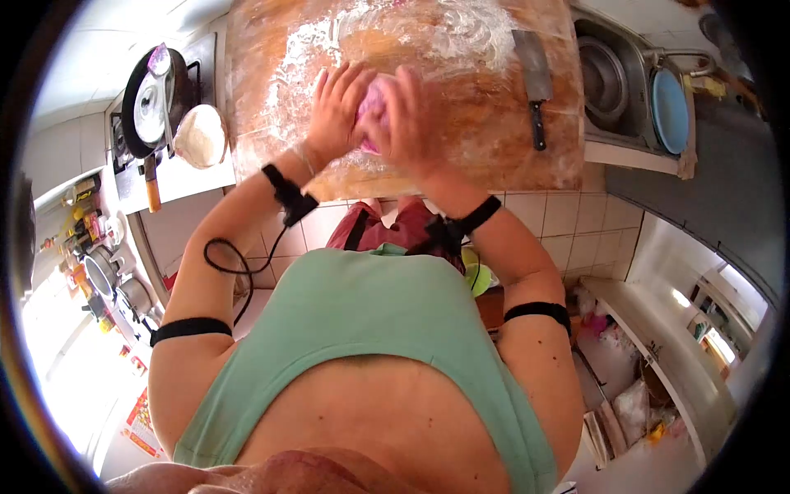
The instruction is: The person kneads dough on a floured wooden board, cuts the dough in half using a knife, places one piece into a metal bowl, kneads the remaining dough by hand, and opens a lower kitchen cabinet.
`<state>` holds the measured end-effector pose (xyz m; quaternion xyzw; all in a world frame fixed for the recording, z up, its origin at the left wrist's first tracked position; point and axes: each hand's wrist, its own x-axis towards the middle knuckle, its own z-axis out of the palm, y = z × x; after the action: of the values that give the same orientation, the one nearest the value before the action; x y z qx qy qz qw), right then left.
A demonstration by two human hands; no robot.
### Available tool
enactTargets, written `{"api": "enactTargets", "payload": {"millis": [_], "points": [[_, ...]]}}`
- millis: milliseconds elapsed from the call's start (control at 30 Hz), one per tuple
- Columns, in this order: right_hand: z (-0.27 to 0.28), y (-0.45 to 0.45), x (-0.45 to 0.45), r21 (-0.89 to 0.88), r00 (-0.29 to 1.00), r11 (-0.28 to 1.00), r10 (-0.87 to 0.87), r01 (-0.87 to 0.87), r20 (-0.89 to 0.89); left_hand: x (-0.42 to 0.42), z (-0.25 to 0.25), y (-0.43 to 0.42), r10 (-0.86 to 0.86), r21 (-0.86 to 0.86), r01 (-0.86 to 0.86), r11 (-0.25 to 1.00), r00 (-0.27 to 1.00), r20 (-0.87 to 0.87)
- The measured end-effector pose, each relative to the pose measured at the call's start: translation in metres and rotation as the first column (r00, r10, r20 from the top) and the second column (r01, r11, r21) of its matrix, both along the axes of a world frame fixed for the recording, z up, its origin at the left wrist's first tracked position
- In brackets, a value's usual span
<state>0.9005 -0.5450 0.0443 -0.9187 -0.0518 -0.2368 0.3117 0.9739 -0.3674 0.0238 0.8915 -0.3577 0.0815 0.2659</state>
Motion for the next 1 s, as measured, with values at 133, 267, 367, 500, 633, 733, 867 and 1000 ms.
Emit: {"api": "enactTargets", "payload": {"millis": [133, 267, 367, 500, 633, 733, 867, 1000], "points": [[-0.044, 0.012, -0.04, -0.159, 0.991, 0.978, 0.136, -0.137, -0.016, -0.052, -0.025, 0.019, -0.029, 0.059, 0.026, 0.998, 0.998, 0.051], [-0.078, 0.008, 0.004, -0.154, 0.998, 0.987, 0.056, -0.051, 0.027, -0.004, -0.033, 0.004, 0.009, 0.104, -0.017, 0.994, 0.997, 0.078], [-0.064, -0.012, 0.071, -0.181, 1.0, 0.983, 0.024, -0.023, 0.004, 0.051, -0.026, -0.018, 0.149, 0.191, -0.151, 0.97, 0.988, 0.023], [-0.064, -0.032, 0.148, -0.116, 0.998, 0.993, -0.007, 0.014, 0.062, 0.106, -0.017, -0.047, 0.357, 0.325, -0.291, 0.9, 0.919, -0.166], [-0.058, -0.043, 0.147, -0.048, 0.995, 0.996, 0.071, -0.074, -0.077, 0.116, -0.007, -0.047, 0.382, 0.33, -0.266, 0.906, 0.849, -0.364], [-0.018, -0.027, 0.082, -0.06, 0.991, 0.989, 0.133, -0.132, 0.003, 0.09, 0.026, -0.025, 0.331, 0.302, -0.199, 0.932, 0.806, -0.491], [0.005, -0.015, 0.016, -0.019, 0.976, 0.988, 0.147, -0.152, -0.159, 0.025, -0.01, 0.0, -0.064, 0.067, 0.072, 0.995, 0.991, -0.116], [-0.008, 0.001, -0.027, -0.251, 0.979, 0.947, 0.188, -0.201, -0.072, -0.049, -0.005, 0.019, -0.089, 0.02, 0.089, 0.996, 0.996, -0.004]]}}
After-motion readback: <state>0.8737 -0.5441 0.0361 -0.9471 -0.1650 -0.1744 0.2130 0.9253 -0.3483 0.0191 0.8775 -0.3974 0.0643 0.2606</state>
